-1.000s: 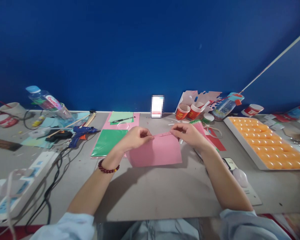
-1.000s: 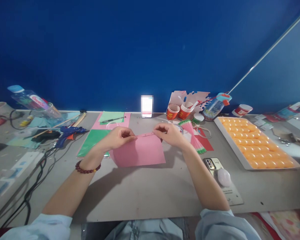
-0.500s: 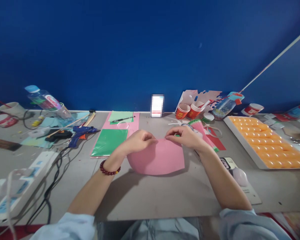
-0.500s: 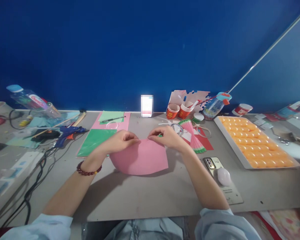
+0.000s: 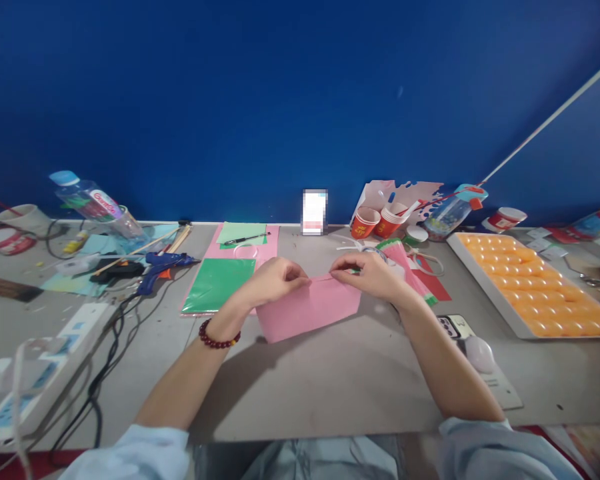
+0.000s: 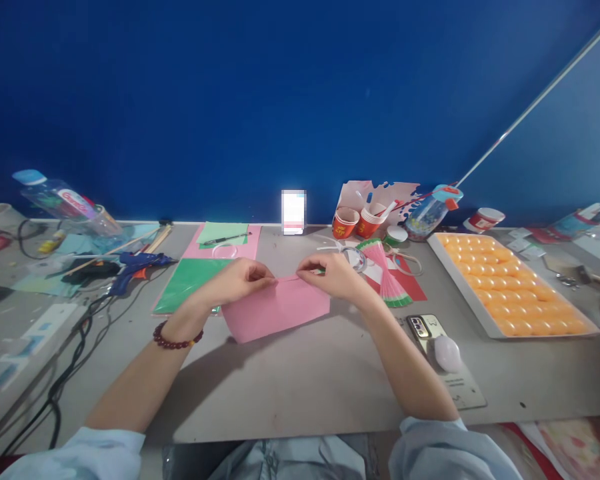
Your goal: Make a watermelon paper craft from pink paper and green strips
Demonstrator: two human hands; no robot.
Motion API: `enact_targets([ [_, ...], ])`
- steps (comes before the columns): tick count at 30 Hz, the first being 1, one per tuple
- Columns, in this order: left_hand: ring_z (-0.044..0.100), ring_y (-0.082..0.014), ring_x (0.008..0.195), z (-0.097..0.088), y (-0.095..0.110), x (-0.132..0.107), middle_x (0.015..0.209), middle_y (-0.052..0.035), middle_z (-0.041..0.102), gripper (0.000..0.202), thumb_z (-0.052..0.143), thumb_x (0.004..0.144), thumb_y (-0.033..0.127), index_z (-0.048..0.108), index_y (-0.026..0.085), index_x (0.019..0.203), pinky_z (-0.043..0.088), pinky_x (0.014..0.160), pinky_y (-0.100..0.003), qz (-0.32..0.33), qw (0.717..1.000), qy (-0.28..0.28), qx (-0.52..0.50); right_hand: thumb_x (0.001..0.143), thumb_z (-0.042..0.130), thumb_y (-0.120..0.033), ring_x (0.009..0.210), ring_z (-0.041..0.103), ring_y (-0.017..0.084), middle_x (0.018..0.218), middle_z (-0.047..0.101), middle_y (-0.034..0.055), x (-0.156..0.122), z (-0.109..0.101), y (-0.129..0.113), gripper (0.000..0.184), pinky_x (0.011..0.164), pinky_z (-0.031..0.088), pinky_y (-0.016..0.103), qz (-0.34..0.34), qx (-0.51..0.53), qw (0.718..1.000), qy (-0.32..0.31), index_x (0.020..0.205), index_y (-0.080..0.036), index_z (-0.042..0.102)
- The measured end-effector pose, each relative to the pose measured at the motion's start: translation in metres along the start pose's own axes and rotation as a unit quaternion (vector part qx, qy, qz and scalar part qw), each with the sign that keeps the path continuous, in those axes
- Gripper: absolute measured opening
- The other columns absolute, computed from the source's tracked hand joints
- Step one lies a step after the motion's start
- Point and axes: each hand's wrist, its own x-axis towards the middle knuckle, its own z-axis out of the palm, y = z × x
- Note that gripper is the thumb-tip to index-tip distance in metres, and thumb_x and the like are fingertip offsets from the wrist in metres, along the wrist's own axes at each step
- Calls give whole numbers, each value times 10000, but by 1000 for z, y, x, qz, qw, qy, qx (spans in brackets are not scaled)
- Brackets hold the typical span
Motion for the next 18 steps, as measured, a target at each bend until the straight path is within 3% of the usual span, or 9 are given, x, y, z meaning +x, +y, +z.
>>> enact_targets([
  [8, 548, -137, 611, 7, 10, -2, 704, -33, 680, 292, 513, 837, 373, 700, 166, 750, 328, 519, -238, 38, 999, 11, 21, 872, 575, -276, 803, 600, 197, 802, 705, 43, -6, 17, -19, 168, 763, 441, 337, -92, -90, 992, 9, 792, -217, 710],
  [18, 504, -131, 570, -1, 7, -6, 667, -20, 653, 346, 466, 866, 415, 703, 176, 786, 285, 490, -251, 35, 999, -9, 39, 853, 562, -222, 754, 599, 202, 756, 708, 41, -5, 15, -19, 197, 729, 427, 339, -71, -98, 992, 33, 714, -224, 701],
])
